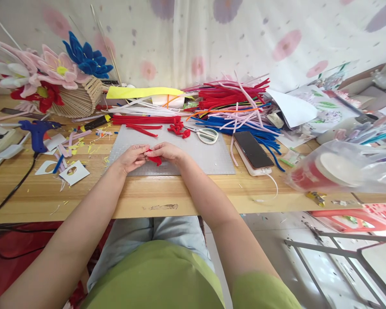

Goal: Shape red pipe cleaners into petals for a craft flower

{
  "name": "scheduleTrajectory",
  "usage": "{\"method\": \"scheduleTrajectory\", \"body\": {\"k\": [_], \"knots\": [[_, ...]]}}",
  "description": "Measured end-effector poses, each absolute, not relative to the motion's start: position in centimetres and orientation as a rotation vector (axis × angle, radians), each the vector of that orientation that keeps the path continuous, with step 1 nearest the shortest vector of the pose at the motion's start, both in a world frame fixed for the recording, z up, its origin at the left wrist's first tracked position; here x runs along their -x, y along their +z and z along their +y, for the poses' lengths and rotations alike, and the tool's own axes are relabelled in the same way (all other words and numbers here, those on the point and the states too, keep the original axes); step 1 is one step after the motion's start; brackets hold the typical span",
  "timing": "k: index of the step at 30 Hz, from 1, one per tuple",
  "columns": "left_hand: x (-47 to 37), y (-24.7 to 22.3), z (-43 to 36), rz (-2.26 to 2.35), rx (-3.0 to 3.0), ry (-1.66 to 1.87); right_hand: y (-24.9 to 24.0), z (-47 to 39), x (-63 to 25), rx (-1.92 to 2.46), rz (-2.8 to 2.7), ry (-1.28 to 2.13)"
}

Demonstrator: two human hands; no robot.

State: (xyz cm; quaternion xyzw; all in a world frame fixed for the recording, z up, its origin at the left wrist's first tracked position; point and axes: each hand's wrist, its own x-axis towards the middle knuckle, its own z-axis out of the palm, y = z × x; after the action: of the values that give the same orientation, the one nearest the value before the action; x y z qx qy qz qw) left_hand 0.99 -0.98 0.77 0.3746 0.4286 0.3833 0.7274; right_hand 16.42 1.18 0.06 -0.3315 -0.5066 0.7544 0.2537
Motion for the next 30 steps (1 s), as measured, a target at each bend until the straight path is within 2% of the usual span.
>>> {"method": "scheduleTrajectory", "body": {"k": [9, 18, 25, 30], "knots": [[-0.8, 0.2, -1.2, 0.863, -0.877, 0.804, 0.1, 1.1, -16.3, 1.012, -1.391, 2.130], [-1.0, -0.2, -1.0, 0.811, -0.883, 0.838, -0.3, 1.4, -16.8, 0.917, -1.388, 2.154], [-1.0, -0.1, 0.0, 0.852, -0.823, 1.106, -0.5, 1.8, -17.4, 0.704, -1.377, 2.182], [-1.4, -0.4, 0.1, 1.036, -0.861, 1.286, -1.3, 1.7, -16.5, 0.821, -1.383, 1.929]]}}
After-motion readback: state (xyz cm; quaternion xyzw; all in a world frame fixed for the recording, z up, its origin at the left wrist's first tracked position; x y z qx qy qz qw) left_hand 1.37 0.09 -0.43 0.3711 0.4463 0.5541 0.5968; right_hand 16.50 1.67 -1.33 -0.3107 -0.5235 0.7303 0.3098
